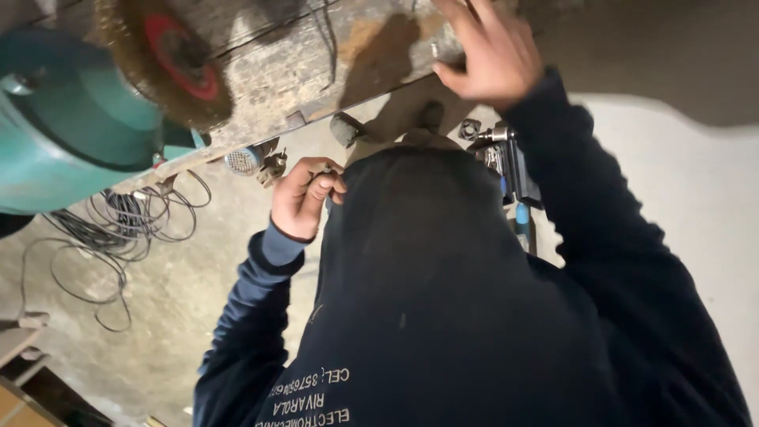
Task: The person disassembles an electric water pump at a workbench, handling the blue pump housing and removing a black cylindrical component from its metal bracket. They then sort small wires, use pliers to cut and strip a wire end, and twist the exposed wire strands by hand.
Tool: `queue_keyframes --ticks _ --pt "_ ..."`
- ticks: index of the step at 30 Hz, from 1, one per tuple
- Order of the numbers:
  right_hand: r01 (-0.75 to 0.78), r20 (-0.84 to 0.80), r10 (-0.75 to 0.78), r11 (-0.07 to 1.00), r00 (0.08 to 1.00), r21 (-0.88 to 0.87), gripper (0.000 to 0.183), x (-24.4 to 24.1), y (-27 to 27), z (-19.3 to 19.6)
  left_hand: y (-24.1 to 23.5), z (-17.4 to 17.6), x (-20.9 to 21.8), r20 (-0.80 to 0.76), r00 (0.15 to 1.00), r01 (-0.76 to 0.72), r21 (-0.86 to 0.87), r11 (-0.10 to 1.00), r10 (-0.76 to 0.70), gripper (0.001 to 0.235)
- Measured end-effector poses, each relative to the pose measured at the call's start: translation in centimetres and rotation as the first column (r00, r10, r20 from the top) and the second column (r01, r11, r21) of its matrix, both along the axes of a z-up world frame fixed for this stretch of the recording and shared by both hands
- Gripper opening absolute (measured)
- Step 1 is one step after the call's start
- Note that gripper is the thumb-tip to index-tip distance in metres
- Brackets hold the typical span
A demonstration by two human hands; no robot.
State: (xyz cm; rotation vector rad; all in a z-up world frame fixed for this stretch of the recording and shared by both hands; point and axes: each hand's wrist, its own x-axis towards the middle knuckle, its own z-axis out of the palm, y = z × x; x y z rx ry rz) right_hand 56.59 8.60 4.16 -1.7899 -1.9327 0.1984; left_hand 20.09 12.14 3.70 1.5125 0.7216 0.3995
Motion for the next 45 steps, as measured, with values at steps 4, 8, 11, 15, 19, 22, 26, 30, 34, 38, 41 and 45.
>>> queue_keyframes --ticks 4,8,11,15,19,22,26,30,34,38,41,45 --pt "0.020 -0.471 -0.010 1.000 0.882 0.017 0.037 -5.0 -4.7 -2.4 -2.3 -1.9 1.3 0.107 0.974 -0.190 -0.087 0.978 0.199 0.022" --pt "-0.306 -0.656 0.203 0.951 0.727 -0.045 0.039 -10.0 -5.3 -3.2 -3.0 -4.1 5.0 0.356 0.883 -0.293 -0.092 0.952 0.307 0.020" --pt "-0.344 -0.632 0.255 0.939 0.732 -0.020 0.035 -10.6 -5.2 -4.5 -2.8 -5.7 6.6 0.441 0.851 -0.267 -0.105 0.958 0.286 0.019" --pt "-0.082 -0.363 0.109 0.993 0.925 0.088 0.025 -6.7 -4.2 -5.0 1.1 -2.7 8.6 0.351 0.909 -0.269 0.086 0.959 0.224 0.033" --pt "0.135 -0.171 -0.134 0.991 0.976 -0.003 0.025 -0.3 -2.8 -7.7 8.0 -8.2 8.7 -0.005 0.936 -0.341 0.243 0.908 0.353 0.043" --pt "0.229 0.104 -0.240 0.968 0.965 0.105 0.030 -0.1 -1.6 -4.7 13.6 -15.4 8.5 -0.343 0.799 -0.194 0.631 0.751 0.494 0.050" --pt "0.174 -0.066 -0.164 0.966 0.984 0.191 0.027 -1.5 -1.6 -5.1 17.2 -18.1 9.1 -0.269 0.823 -0.057 0.837 0.544 0.500 0.027" --pt "0.019 -0.599 -0.097 0.991 0.795 -0.134 0.031 -5.4 -0.2 -8.6 18.0 -17.2 10.4 -0.389 0.844 0.145 0.828 0.542 0.368 0.019" --pt "-0.062 -0.768 -0.172 0.962 0.617 -0.266 0.034 -7.1 2.5 -12.9 16.8 -16.4 9.8 -0.304 0.922 0.155 0.858 0.490 0.240 0.029" --pt "-0.065 -0.921 -0.226 0.964 0.317 -0.259 0.036 -8.3 4.1 -11.7 13.6 -9.8 9.2 -0.297 0.940 0.226 0.911 0.345 0.168 0.029" --pt "-0.084 -0.943 -0.258 0.956 0.211 -0.280 0.031 -8.2 4.2 -9.8 11.5 -5.1 9.0 -0.294 0.940 0.253 0.941 0.223 0.174 0.024" --pt "-0.158 -0.952 -0.287 0.940 0.106 -0.301 0.029 -8.5 3.8 -9.8 9.9 -3.1 8.2 -0.221 0.968 0.198 0.963 0.185 0.118 0.024"
